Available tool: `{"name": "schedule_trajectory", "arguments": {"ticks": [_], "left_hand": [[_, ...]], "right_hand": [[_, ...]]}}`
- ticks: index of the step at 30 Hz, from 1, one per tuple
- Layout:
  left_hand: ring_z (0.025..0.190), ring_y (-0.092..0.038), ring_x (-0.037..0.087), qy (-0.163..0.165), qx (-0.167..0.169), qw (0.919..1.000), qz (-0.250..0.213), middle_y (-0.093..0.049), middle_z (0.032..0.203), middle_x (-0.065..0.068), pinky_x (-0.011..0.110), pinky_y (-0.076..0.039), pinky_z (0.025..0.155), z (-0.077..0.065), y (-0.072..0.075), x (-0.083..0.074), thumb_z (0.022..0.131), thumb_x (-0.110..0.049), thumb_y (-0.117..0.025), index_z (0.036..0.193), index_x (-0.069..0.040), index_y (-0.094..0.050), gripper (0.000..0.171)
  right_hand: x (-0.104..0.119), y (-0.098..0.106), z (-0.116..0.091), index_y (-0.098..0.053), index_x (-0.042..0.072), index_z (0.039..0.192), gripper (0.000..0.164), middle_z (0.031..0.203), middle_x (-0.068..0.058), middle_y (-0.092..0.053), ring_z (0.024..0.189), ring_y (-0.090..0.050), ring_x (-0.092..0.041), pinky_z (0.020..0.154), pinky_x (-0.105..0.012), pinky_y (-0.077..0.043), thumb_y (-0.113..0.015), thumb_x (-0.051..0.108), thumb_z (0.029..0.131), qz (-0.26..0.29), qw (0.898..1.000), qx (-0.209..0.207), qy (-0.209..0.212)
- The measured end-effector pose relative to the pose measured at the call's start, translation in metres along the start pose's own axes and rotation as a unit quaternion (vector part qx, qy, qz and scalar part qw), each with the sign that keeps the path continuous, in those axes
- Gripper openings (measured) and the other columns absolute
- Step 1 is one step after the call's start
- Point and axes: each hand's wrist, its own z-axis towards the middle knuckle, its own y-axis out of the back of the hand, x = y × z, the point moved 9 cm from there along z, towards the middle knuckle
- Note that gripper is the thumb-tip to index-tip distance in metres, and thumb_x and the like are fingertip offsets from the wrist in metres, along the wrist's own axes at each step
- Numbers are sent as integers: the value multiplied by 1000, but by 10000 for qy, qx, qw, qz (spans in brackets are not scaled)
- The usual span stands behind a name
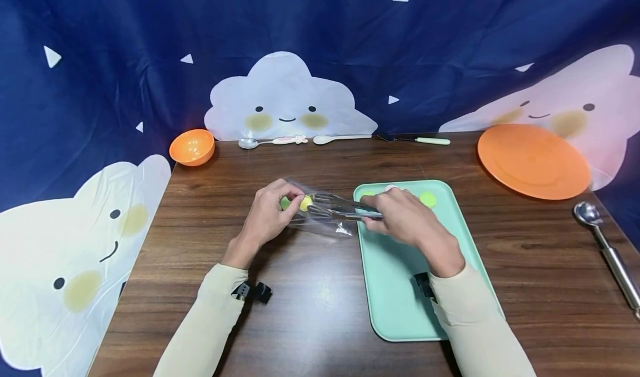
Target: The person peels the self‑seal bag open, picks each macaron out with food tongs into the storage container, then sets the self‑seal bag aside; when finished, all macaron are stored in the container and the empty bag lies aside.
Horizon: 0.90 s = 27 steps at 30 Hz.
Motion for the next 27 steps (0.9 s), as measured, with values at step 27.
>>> {"name": "schedule_trajectory", "arguments": {"ticks": [27], "left_hand": [[90, -72, 24, -99, 7, 9999, -65, -75, 95, 7, 48, -62, 83, 0, -6, 0, 101, -10, -74, 97, -8, -79, 7]], "right_hand": [[17, -10, 8, -75, 6, 118, 22, 63, 3, -45, 49, -35, -11, 50, -27, -26, -72, 16, 99, 239, 9992, 133, -288]]}}
